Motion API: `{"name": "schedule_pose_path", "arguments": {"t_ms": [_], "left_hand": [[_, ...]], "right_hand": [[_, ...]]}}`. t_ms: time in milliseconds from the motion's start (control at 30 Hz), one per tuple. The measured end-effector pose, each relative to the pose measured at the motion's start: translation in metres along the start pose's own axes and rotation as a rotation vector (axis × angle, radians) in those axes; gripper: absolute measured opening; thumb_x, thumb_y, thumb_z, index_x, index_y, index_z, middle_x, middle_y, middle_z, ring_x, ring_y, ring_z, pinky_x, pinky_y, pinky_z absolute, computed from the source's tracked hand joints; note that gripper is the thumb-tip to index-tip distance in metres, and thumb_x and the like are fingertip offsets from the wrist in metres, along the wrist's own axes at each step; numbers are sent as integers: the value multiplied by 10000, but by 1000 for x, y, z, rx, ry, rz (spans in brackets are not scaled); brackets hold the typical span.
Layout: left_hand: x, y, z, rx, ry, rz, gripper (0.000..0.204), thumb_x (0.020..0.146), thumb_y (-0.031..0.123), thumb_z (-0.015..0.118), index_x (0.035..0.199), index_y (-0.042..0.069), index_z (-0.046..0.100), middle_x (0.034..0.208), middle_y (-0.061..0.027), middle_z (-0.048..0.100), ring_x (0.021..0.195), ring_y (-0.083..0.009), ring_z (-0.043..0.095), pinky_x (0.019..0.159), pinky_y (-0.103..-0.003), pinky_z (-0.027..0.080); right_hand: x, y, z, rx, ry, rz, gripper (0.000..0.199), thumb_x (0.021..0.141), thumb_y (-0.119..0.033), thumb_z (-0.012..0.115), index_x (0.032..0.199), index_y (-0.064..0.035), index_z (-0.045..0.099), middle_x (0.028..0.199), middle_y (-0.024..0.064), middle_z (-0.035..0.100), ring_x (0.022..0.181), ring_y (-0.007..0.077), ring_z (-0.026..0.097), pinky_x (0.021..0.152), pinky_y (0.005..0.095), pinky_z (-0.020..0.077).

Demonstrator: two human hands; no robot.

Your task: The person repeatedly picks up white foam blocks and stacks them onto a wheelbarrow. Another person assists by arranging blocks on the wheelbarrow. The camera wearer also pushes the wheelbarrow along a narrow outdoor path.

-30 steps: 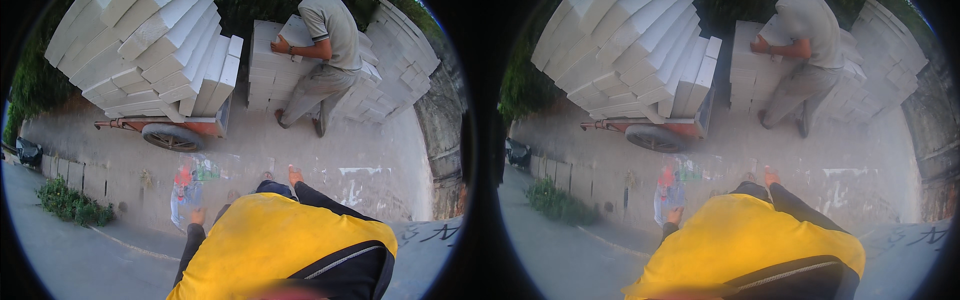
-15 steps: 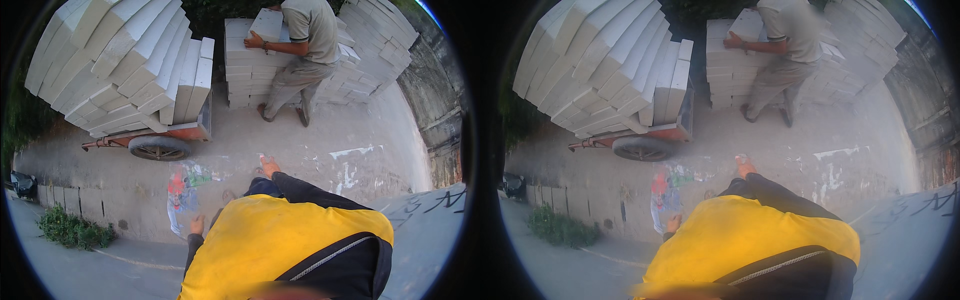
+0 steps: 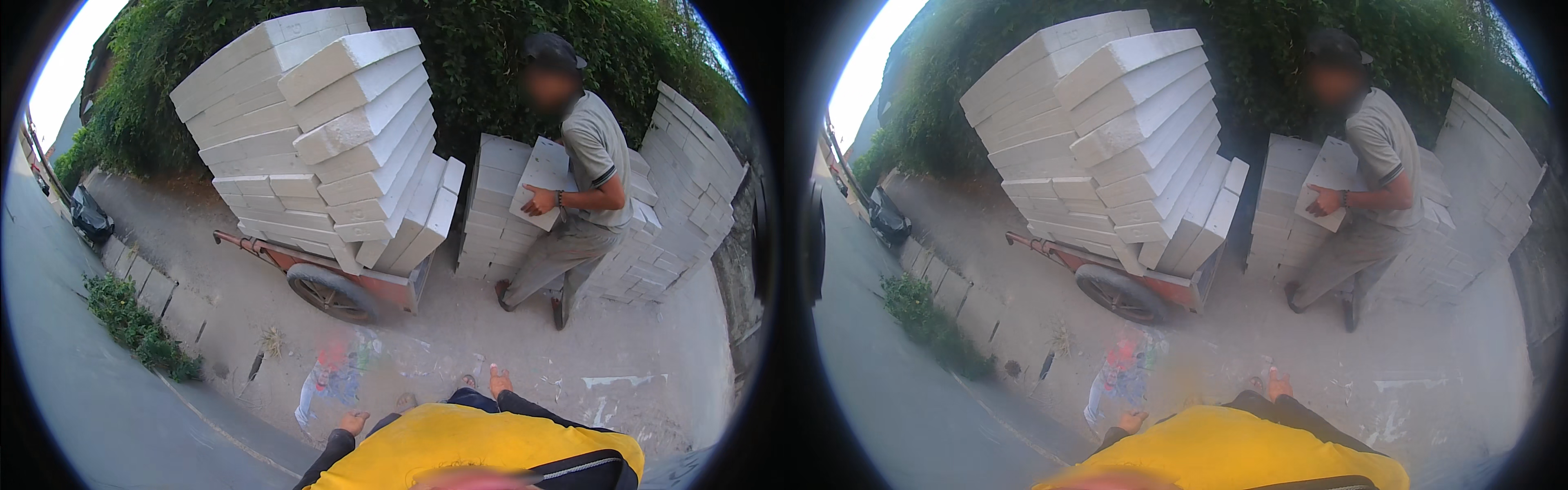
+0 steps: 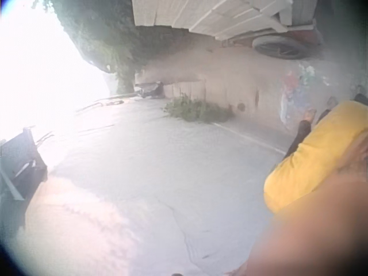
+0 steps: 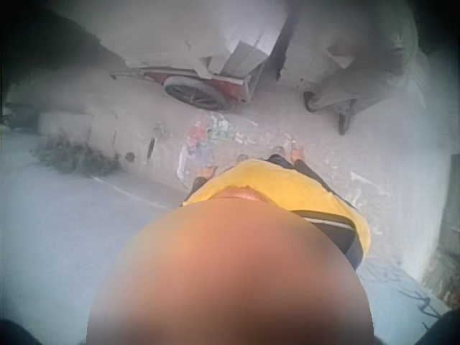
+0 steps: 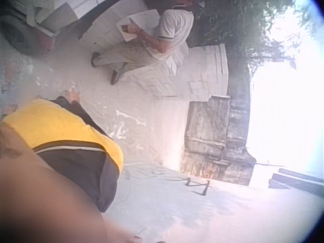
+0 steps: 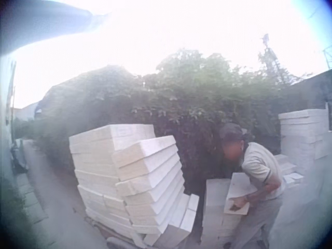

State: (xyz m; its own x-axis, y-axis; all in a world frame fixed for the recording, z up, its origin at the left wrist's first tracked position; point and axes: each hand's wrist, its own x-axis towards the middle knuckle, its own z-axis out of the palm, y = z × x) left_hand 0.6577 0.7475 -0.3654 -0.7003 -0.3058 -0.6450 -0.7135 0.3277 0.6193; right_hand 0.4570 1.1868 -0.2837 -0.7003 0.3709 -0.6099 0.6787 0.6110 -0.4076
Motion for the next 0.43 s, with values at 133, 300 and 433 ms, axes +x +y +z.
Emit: {"name": "schedule_pose_path", "arguments": {"t_ms": [133, 300, 433], "left_hand": [[7, 14, 1, 50, -38, -6, 593, 885, 466, 688, 1231, -14, 710, 1237, -260, 704, 1190, -371, 662, 1036, -413, 489], [29, 13, 2, 20, -1, 140, 540, 872, 483, 683, 1199, 59, 743, 1215, -221, 723, 1179, -358, 668, 1023, -418, 496], [45, 12, -3, -70, -49, 93, 495, 883, 441, 669, 1200, 66, 734, 1239, -221, 714, 1192, -352, 660, 1048, -421, 481]], "right_hand": [[10, 11, 4, -37, -7, -93, 942, 986, -703, 384, 1578, 24, 300, 1536, 328, 432, 1438, 462, 418, 1197, 491, 331], [11, 9, 14, 2, 68, -72, 960, 989, -729, 358, 1546, 52, 331, 1475, 359, 485, 1411, 464, 455, 1180, 466, 350], [-6, 46, 8, 2, 41, -29, 988, 981, -742, 362, 1554, 62, 317, 1497, 365, 456, 1426, 474, 429, 1189, 467, 336]]}}
